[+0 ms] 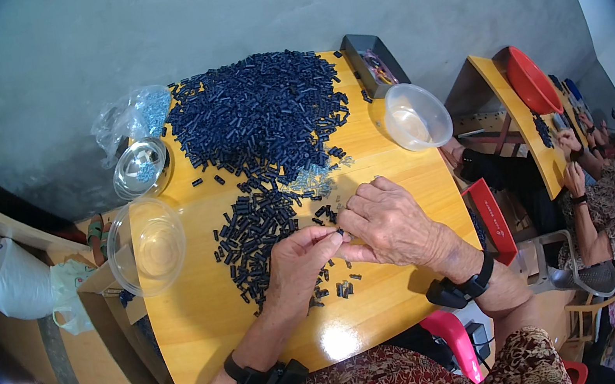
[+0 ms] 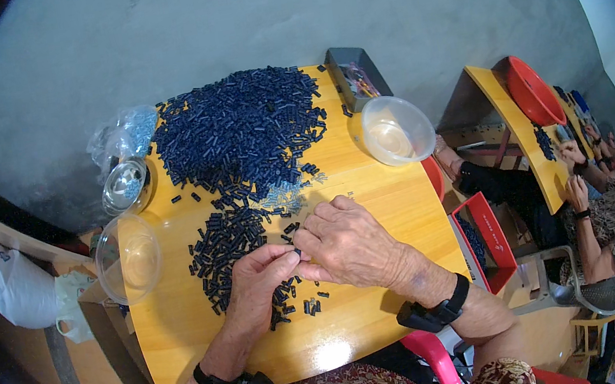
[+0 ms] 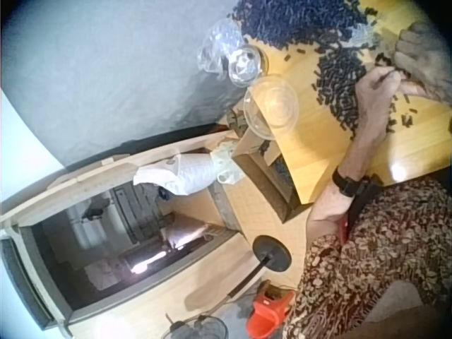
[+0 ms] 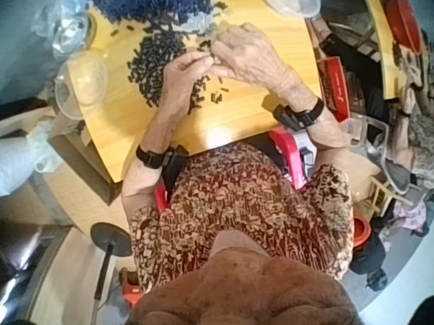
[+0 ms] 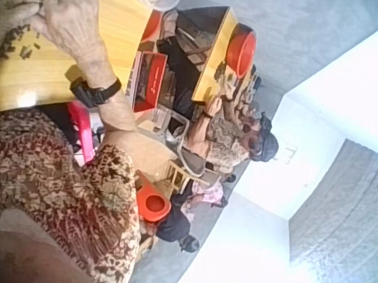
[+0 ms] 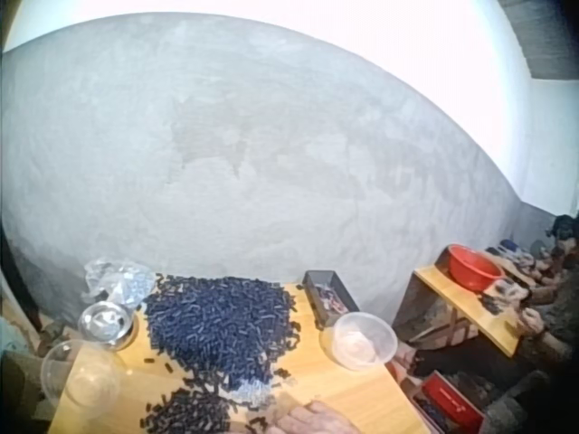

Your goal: Sorting small blue plastic components on a wooden table in a manufacturing environment.

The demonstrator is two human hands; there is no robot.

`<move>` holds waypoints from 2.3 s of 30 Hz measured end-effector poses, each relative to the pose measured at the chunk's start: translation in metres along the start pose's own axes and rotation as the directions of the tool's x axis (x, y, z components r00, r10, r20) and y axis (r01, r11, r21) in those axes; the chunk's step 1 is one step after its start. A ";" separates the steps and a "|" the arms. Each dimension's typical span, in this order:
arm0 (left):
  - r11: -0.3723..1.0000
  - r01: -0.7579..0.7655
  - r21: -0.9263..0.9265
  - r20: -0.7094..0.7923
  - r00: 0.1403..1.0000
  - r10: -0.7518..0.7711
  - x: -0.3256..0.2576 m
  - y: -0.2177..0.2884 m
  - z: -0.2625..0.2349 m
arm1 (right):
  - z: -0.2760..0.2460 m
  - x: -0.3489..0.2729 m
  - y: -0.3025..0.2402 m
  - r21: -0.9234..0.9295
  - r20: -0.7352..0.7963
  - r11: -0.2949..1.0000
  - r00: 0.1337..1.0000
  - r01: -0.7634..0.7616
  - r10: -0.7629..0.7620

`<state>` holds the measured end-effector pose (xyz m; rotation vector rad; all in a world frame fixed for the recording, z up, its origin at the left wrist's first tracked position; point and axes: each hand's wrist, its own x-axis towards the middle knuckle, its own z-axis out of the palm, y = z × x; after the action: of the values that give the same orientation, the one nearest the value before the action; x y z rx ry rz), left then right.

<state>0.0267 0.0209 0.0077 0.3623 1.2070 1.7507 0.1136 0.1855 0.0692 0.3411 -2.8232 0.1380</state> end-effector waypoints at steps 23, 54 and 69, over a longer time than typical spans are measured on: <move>0.952 -0.293 -0.088 0.028 0.955 0.297 -0.002 0.004 0.006 | 0.038 0.015 -0.021 0.181 -0.157 0.981 0.987 0.069 -0.041; 0.929 -0.278 -0.242 -0.144 0.958 0.249 0.003 0.010 0.005 | 0.040 0.018 -0.025 0.211 -0.126 0.977 0.991 -0.009 0.036; 0.961 -0.273 0.051 -0.014 0.962 0.274 -0.008 0.015 0.014 | 0.006 -0.011 -0.012 0.017 -0.247 0.999 0.968 -0.045 0.048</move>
<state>0.0322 0.0206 0.0290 0.5633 1.2635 1.9663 0.1249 0.1753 0.0605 0.2410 -2.5850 0.1927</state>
